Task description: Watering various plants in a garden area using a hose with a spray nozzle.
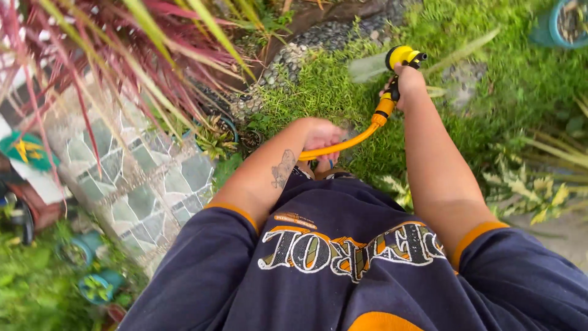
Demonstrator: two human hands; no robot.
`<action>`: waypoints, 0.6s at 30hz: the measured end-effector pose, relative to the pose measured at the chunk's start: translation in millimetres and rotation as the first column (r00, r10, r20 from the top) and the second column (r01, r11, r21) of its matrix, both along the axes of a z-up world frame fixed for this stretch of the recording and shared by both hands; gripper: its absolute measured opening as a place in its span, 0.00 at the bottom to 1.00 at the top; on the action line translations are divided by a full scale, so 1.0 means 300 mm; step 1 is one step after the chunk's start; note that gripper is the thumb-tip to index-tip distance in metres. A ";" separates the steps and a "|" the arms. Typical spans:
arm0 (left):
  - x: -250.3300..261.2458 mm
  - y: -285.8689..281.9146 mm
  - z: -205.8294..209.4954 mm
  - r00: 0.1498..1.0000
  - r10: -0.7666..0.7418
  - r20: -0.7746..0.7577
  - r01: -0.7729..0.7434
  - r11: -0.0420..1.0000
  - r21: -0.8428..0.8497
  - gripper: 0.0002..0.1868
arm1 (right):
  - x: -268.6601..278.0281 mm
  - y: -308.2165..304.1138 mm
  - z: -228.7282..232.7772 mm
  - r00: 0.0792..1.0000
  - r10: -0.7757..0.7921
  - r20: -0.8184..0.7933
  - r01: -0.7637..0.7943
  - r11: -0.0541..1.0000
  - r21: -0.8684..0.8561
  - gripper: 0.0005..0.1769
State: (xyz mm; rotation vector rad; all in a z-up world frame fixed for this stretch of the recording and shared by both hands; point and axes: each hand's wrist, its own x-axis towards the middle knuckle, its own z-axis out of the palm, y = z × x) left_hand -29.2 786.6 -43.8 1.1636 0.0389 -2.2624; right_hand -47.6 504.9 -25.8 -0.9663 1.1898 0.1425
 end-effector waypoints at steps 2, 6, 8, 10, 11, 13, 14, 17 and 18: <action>-0.024 0.046 -0.057 0.999 0.028 0.036 -0.028 1.000 0.008 0.39 | 0.075 0.011 0.001 0.996 0.086 0.018 -0.086 0.996 -0.012 0.11; -0.068 0.117 0.110 0.973 -0.106 0.205 0.069 0.981 0.178 0.34 | 0.113 0.065 0.035 0.972 0.234 -0.017 -0.234 0.972 0.011 0.11; -0.074 0.136 0.116 0.973 -0.110 0.203 0.074 0.981 0.178 0.32 | 0.114 0.080 0.013 0.965 0.262 -0.008 -0.261 0.964 0.045 0.12; -0.062 0.150 0.152 0.970 -0.121 0.210 0.084 0.980 0.178 0.30 | 0.124 0.094 0.029 0.959 0.282 0.010 -0.282 0.956 0.076 0.12; -0.056 0.156 0.184 0.958 -0.113 0.263 0.069 0.983 0.171 0.22 | 0.120 0.101 0.057 0.975 0.202 0.098 -0.216 0.963 0.162 0.13; -0.026 0.179 0.117 0.942 -0.105 0.318 0.055 0.985 0.161 0.14 | 0.118 0.109 0.137 0.977 0.112 0.180 -0.156 0.956 0.250 0.15; -0.003 0.195 0.016 0.943 -0.061 0.328 0.001 0.984 0.180 0.17 | 0.119 0.111 0.187 0.965 0.008 0.262 -0.100 0.936 0.337 0.15; 0.096 0.191 0.070 0.877 -0.068 0.476 -0.024 0.982 0.185 0.20 | 0.160 0.071 0.185 0.924 -0.118 0.363 -0.057 0.897 0.438 0.14; 0.127 0.183 0.148 0.789 -0.116 0.603 0.009 0.984 0.179 0.21 | 0.174 0.050 0.159 0.909 -0.138 0.392 -0.060 0.890 0.452 0.12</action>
